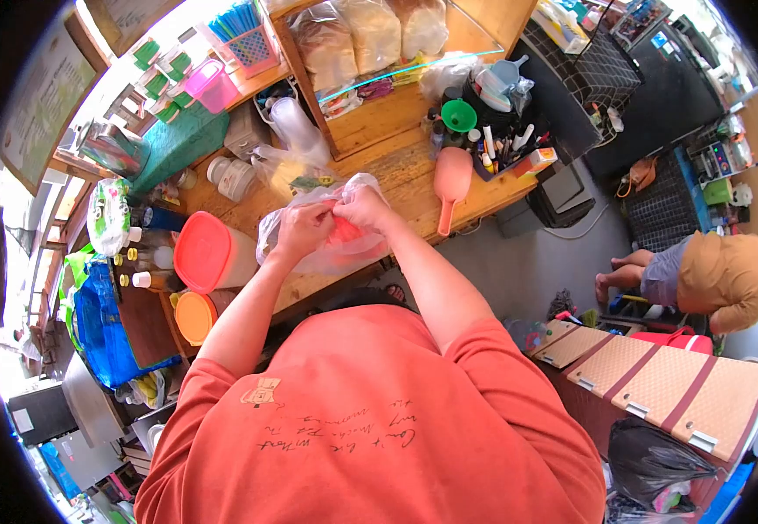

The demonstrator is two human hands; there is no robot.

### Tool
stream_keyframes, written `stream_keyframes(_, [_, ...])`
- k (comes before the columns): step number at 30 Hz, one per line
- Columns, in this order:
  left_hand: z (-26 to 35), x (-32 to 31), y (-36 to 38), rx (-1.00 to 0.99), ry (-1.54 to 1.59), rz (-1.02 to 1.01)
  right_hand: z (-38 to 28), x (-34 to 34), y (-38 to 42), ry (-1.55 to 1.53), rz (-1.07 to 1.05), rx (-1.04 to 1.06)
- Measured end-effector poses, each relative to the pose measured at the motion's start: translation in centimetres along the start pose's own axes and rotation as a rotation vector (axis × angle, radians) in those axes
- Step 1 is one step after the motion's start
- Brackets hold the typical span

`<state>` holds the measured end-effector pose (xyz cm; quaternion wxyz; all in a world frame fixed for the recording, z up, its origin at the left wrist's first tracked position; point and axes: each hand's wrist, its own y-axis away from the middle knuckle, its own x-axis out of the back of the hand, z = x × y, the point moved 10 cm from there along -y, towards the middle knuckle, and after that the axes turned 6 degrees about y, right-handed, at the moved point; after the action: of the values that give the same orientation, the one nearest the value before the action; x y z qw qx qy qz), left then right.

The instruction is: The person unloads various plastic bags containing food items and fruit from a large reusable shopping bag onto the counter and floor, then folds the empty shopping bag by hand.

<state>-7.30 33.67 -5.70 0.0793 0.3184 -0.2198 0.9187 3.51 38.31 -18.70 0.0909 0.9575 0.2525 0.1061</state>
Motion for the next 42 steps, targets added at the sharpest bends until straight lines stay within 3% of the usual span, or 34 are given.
stream_keyframes(6, [-1.9, -0.3, 0.2, 0.154, 0.086, -0.043, -0.3, 0.3, 0.1, -0.272, 0.034, 0.01])
stream_keyframes(10, [-0.8, 0.2, -0.3, 0.081, -0.028, -0.107, 1.2, 0.3, -1.0, -0.325, -0.007, -0.051])
stream_keyframes(12, [1.3, 0.4, -0.6, -0.101, -0.08, -0.135, 2.4, 0.6, -1.1, -0.266, 0.004, -0.142])
stream_keyframes(13, [1.0, 0.4, -0.6, -0.103, -0.08, -0.135, 2.6, 0.7, -1.2, -0.267, 0.005, -0.141])
stream_keyframes(18, [1.7, -2.7, -0.1, -0.429, -0.397, -0.364, 2.6, 0.3, -1.6, -0.291, 0.0, -0.165])
stream_keyframes(24, [2.9, -2.8, 0.7, -0.607, -0.482, -0.272, 0.9, 0.8, 0.2, -0.234, -0.024, -0.264])
stream_keyframes(31, [3.2, -3.7, 1.2, -0.613, -0.656, -0.331, 1.7, 1.2, -0.7, -0.062, 0.037, -0.217])
stream_keyframes(33, [1.8, -4.1, 1.0, -0.504, -0.705, -0.402, -0.7, 2.5, -0.5, 0.246, 0.169, -0.018])
stream_keyframes(34, [1.7, -4.2, 1.0, -0.508, -0.705, -0.405, -0.8, 2.5, -0.5, 0.243, 0.172, -0.019])
stream_keyframes(36, [1.2, -3.8, 0.6, -0.427, -0.629, -0.393, -0.6, 2.6, -0.8, 0.352, 0.212, 0.05])
stream_keyframes(39, [1.8, -2.0, 0.3, -0.388, -0.503, -0.246, -1.1, 1.9, -0.7, 0.33, 0.23, 0.09])
stream_keyframes(42, [0.6, -1.8, 0.2, -0.27, -0.352, -0.252, -3.7, 1.6, 1.3, 0.244, 0.192, 0.058])
